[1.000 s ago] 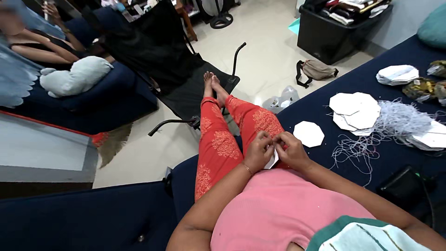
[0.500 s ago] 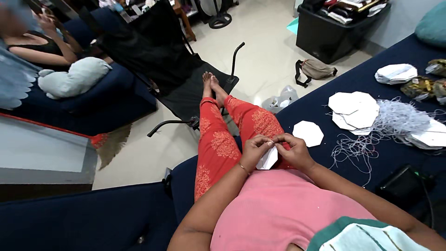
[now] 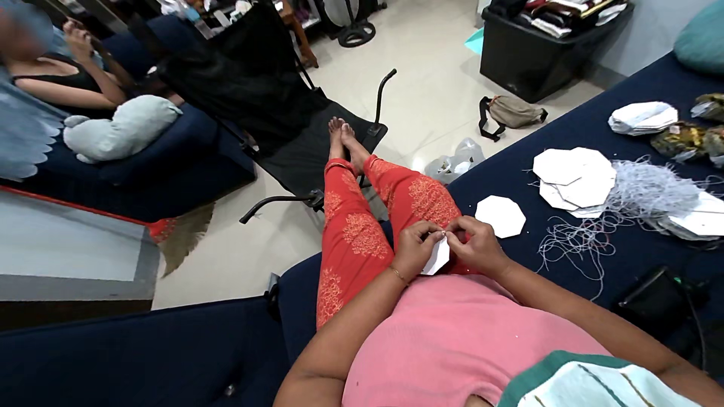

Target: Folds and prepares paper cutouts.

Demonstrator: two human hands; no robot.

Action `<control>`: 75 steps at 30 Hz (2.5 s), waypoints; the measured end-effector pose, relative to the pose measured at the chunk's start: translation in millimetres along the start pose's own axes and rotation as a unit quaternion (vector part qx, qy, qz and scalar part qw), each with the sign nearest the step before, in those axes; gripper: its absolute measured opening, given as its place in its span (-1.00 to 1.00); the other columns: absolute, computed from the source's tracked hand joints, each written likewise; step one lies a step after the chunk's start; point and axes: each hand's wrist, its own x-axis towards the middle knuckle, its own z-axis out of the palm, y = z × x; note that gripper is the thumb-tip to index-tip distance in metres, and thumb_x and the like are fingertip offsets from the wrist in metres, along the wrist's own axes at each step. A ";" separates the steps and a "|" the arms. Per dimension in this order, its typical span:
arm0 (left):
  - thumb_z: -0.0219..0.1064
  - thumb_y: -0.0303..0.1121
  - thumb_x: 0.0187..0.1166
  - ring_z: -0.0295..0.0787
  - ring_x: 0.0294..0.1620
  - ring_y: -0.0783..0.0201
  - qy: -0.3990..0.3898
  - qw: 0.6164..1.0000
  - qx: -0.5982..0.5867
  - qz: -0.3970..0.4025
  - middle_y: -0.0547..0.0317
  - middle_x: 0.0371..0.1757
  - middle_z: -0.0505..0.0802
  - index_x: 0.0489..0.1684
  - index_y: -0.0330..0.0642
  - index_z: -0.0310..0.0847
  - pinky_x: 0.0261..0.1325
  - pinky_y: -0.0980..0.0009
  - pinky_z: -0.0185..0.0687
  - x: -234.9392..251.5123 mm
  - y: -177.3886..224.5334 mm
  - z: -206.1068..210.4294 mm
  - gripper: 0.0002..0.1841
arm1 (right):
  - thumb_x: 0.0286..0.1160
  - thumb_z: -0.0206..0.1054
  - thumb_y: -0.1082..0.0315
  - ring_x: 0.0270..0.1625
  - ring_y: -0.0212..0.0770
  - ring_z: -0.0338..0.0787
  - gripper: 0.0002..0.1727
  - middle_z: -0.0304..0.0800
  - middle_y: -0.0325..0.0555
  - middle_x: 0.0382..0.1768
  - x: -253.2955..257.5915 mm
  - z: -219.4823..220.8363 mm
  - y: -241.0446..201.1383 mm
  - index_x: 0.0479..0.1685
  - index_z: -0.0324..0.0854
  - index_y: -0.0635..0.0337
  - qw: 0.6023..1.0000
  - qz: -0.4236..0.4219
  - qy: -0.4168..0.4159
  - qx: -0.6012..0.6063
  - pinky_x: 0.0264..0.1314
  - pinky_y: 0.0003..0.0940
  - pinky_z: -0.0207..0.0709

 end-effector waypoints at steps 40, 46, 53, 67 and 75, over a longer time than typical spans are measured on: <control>0.24 -0.50 0.65 0.70 0.30 0.23 -0.154 0.987 -0.018 -0.031 -0.18 0.25 0.76 0.16 -0.51 0.68 0.45 0.32 0.56 12.2 -15.3 -4.3 -0.73 | -0.01 0.81 0.09 0.77 0.54 0.12 -0.02 0.14 0.52 0.73 4.9 -75.2 77.0 0.51 0.51 0.39 0.938 0.257 -0.119 -0.201 0.59 0.55 0.18; 0.25 -0.50 0.66 0.71 0.29 0.13 -0.153 0.987 -0.016 -0.036 -0.25 0.23 0.77 0.18 -0.53 0.67 0.46 0.23 0.55 9.2 -16.4 -6.5 -0.72 | 0.00 0.81 0.28 0.67 0.63 0.24 -0.14 0.28 0.57 0.64 -0.1 -69.4 81.0 0.42 0.57 0.44 0.933 0.250 -0.118 -0.231 0.46 0.65 0.21; 0.25 -0.49 0.69 0.75 0.19 0.13 -0.157 0.986 -0.027 -0.048 -0.25 0.15 0.80 0.19 -0.54 0.66 0.38 0.22 0.58 8.3 -15.7 -7.9 -0.72 | -0.05 0.84 0.23 0.53 0.64 0.41 -0.09 0.51 0.62 0.41 -0.9 -75.5 80.3 0.41 0.55 0.51 0.936 0.241 -0.103 -0.237 0.51 0.55 0.25; 0.24 -0.48 0.71 0.76 0.12 0.13 -0.152 0.986 -0.034 -0.058 -0.24 0.13 0.81 0.23 -0.53 0.63 0.30 0.21 0.62 7.1 -16.1 -4.6 -0.71 | 0.02 0.78 0.28 0.58 0.68 0.35 -0.30 0.36 0.74 0.52 -7.8 -82.6 78.4 0.21 0.69 0.52 0.970 0.144 -0.022 -0.194 0.60 0.52 0.16; 0.32 -0.43 0.67 0.76 -0.03 0.17 -0.086 0.983 -0.111 -0.120 -0.22 0.28 0.72 0.66 -0.42 0.25 0.03 0.23 0.71 6.1 -1.2 2.3 -0.41 | -0.01 0.68 0.09 0.44 0.64 0.52 -0.34 0.51 0.60 0.46 -10.6 -51.3 36.6 0.04 0.77 0.46 0.992 -0.064 -0.003 -0.105 0.44 0.47 0.37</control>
